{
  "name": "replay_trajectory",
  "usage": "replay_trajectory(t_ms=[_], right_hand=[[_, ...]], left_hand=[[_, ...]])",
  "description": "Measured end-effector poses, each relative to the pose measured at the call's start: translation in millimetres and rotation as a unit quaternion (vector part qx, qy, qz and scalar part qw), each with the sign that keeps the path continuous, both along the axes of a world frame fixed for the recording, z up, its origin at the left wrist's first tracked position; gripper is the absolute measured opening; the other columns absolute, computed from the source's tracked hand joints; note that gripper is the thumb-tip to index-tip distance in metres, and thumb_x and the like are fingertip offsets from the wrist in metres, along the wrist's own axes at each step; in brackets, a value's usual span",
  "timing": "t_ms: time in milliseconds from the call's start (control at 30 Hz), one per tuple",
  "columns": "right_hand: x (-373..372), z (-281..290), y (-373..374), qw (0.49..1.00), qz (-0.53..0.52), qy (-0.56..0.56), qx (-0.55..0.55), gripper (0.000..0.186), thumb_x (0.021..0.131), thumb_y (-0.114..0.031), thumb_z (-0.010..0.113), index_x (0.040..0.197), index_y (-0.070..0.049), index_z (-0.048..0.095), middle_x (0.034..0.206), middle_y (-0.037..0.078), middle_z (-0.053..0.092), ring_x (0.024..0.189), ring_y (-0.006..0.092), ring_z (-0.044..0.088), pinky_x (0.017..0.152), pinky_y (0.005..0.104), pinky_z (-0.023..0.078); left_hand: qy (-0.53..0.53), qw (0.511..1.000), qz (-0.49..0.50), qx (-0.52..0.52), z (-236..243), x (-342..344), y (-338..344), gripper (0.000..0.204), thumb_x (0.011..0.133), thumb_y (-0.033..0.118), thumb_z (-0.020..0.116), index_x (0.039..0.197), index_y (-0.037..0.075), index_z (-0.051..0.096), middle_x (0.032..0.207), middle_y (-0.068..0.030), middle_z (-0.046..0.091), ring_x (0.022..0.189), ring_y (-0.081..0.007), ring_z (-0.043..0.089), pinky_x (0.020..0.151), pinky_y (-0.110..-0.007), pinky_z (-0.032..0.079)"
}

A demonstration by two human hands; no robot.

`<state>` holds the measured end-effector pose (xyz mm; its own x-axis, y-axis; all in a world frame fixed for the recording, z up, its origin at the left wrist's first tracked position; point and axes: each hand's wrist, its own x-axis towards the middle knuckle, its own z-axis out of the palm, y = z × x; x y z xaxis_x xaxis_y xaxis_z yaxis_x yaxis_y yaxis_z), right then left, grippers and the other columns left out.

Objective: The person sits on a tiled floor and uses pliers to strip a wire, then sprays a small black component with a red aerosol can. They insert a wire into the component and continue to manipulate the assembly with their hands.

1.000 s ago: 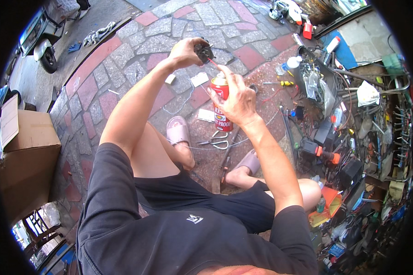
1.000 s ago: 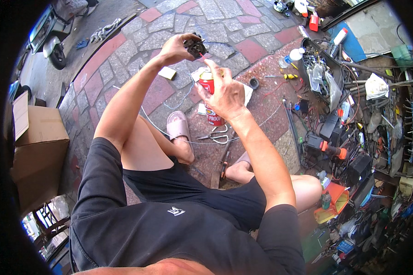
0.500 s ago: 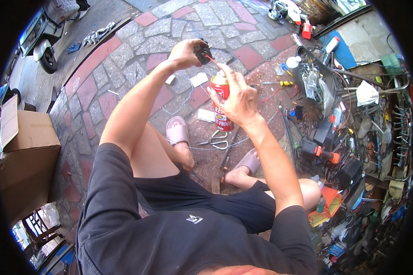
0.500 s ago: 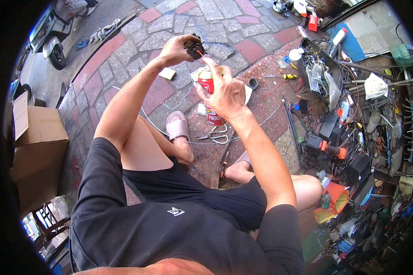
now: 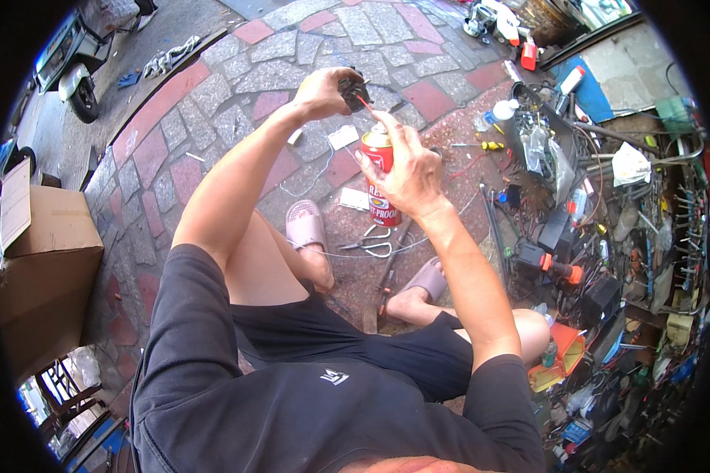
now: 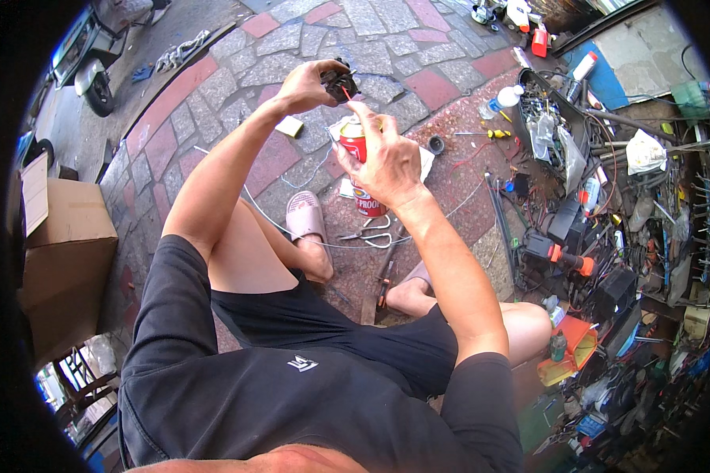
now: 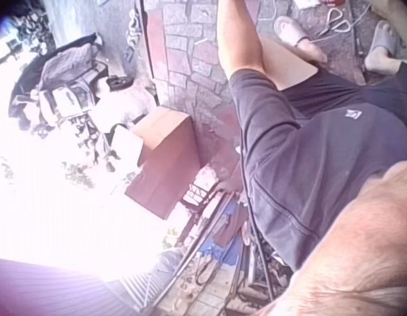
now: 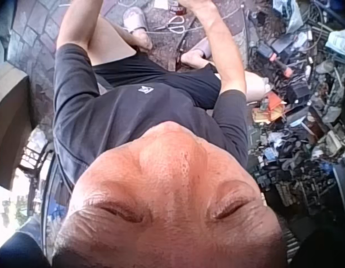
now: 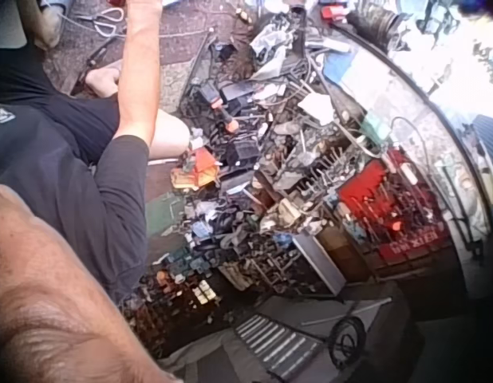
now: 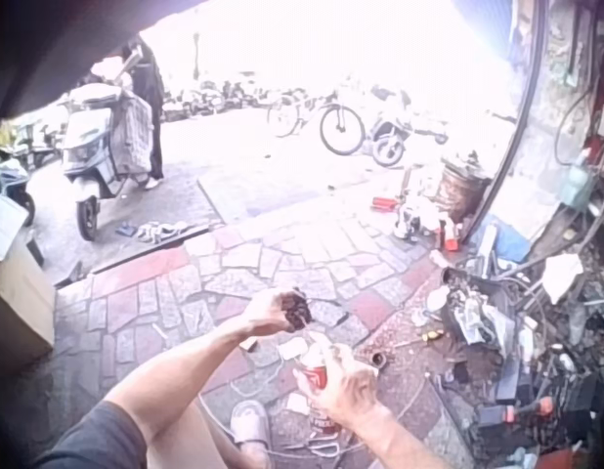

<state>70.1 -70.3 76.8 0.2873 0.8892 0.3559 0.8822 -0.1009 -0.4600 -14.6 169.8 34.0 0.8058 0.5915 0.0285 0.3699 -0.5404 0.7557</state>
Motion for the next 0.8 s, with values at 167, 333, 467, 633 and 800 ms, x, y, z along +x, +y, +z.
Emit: replay_trajectory(t_ms=[167, 333, 467, 633, 800], right_hand=[[0.2, 0.6, 0.4, 1.0, -0.006, -0.002, -0.006, 0.068, 0.088, -0.041, 0.08, 0.147, -0.02, 0.052, 0.112, 0.017, 0.069, 0.092, 0.0365, 0.074, 0.076, 0.046, 0.061], [2.2, -2.9, 0.8, 1.0, -0.01, -0.004, 0.002, 0.069, 0.088, -0.041, 0.08, 0.147, -0.02, 0.051, 0.111, 0.017, 0.068, 0.092, 0.037, 0.074, 0.077, 0.0463, 0.061], [3.6, -4.5, 0.0, 1.0, -0.012, -0.001, -0.003, 0.07, 0.088, -0.041, 0.08, 0.149, -0.02, 0.051, 0.111, 0.017, 0.068, 0.092, 0.0368, 0.074, 0.077, 0.0463, 0.061], [5.1, -3.6, -1.3, 1.0, -0.013, -0.001, 0.001, 0.07, 0.088, -0.041, 0.079, 0.149, -0.021, 0.051, 0.11, 0.016, 0.067, 0.092, 0.0361, 0.074, 0.077, 0.0462, 0.061], [9.2, -5.9, -3.7, 1.0, -0.008, -0.002, -0.006, 0.069, 0.088, -0.042, 0.079, 0.148, -0.022, 0.053, 0.109, 0.015, 0.067, 0.092, 0.0355, 0.074, 0.076, 0.0457, 0.061]], left_hand=[[0.001, 1.0, -0.004, 0.003, -0.9, -0.1, -0.1, 0.065, 0.063, 0.007, 0.086, 0.126, 0.013, 0.073, 0.111, -0.0091, 0.078, 0.103, -0.0231, 0.074, 0.095, -0.036, 0.057], [-0.001, 1.0, -0.009, 0.008, -4.9, -0.9, 2.7, 0.064, 0.062, 0.01, 0.085, 0.126, 0.014, 0.073, 0.109, -0.0084, 0.079, 0.102, -0.0226, 0.074, 0.095, -0.035, 0.057], [0.003, 1.0, -0.013, 0.016, -8.0, 0.1, 4.9, 0.064, 0.062, 0.014, 0.085, 0.125, 0.015, 0.074, 0.109, -0.0069, 0.079, 0.101, -0.0213, 0.074, 0.095, -0.035, 0.056], [0.018, 1.0, -0.015, 0.015, -6.3, 0.5, 3.9, 0.065, 0.061, 0.013, 0.084, 0.125, 0.015, 0.073, 0.109, -0.0078, 0.079, 0.101, -0.0223, 0.075, 0.095, -0.035, 0.057], [0.024, 1.0, -0.017, 0.001, -6.5, 1.0, 4.0, 0.066, 0.061, 0.012, 0.083, 0.127, 0.015, 0.073, 0.11, -0.008, 0.079, 0.101, -0.0225, 0.075, 0.095, -0.035, 0.057]])
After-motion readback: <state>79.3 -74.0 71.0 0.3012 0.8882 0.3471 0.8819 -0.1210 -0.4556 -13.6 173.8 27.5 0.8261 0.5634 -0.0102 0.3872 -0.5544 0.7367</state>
